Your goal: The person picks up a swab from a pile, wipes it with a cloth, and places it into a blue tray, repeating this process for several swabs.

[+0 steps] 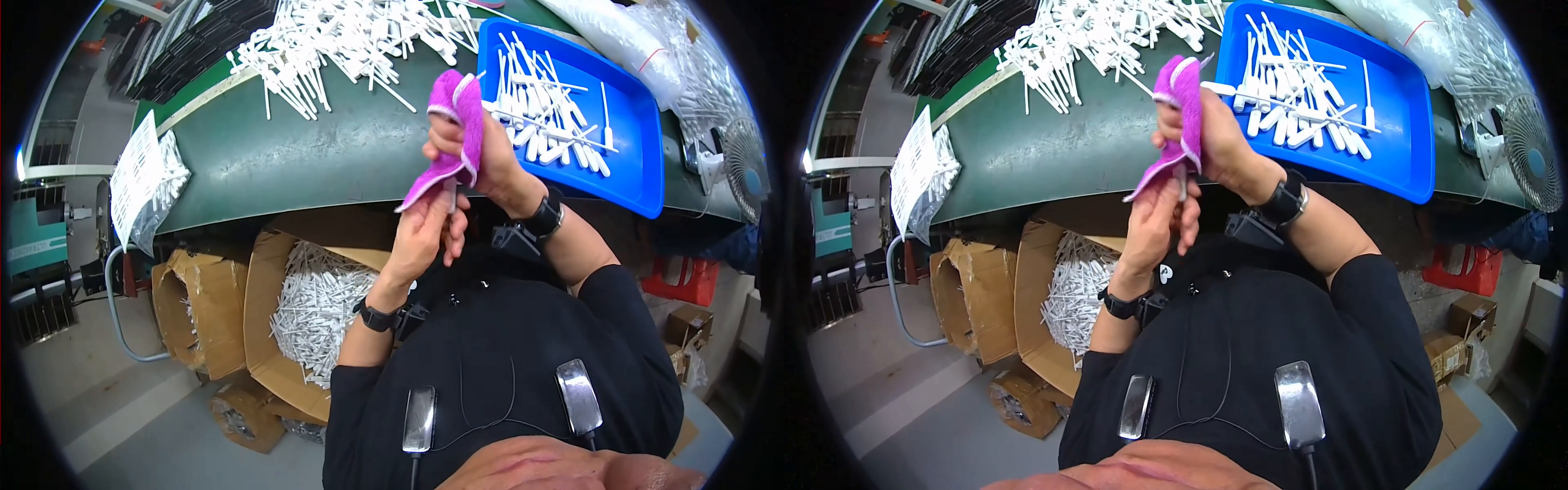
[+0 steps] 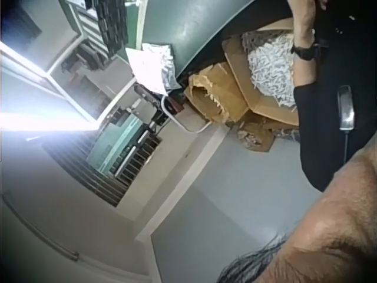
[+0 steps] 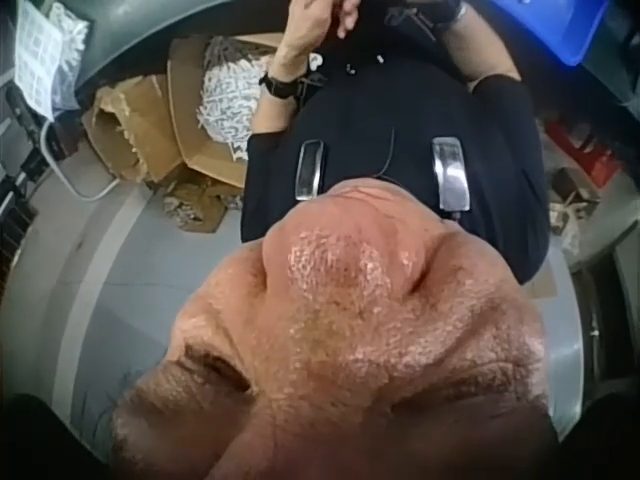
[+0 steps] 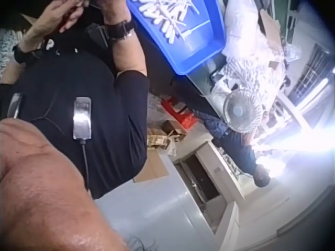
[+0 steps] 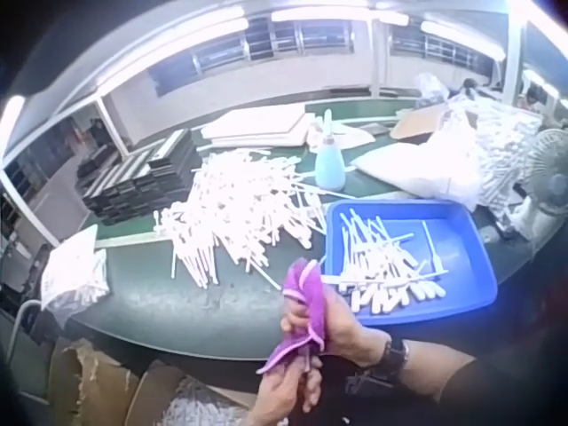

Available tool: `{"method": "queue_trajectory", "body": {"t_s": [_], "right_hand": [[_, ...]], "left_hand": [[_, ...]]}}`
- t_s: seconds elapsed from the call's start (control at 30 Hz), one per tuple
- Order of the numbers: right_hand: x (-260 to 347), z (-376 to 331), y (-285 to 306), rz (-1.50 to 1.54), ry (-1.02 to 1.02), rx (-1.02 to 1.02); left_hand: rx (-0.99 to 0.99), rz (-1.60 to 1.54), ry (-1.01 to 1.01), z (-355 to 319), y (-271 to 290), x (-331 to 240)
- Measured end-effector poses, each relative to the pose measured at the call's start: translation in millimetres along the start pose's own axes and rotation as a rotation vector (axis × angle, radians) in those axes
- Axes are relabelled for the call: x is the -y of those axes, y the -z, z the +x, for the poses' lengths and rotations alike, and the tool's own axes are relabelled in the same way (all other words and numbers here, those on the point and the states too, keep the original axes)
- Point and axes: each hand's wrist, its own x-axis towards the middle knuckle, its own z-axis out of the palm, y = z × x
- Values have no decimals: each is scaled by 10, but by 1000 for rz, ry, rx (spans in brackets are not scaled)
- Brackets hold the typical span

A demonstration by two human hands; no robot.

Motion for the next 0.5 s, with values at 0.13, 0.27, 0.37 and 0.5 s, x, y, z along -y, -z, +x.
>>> {"method": "queue_trajectory", "body": {"t_s": [0.13, 0.27, 0.37, 0.5], "right_hand": [[-280, -93, -411, -556, -135, -412], [-66, -344, -173, -321, -227, -227], [-88, -388, -229, -1039, -327, -225], [27, -442, -404, -516, -474, -228]], "left_hand": [[-81, -11, -350, -15, 127, -71], [-47, 698, -252, -215, 189, -519], [-191, 584, -438, -89, 159, -675], [-243, 437, -425, 143, -52, -759]]}}
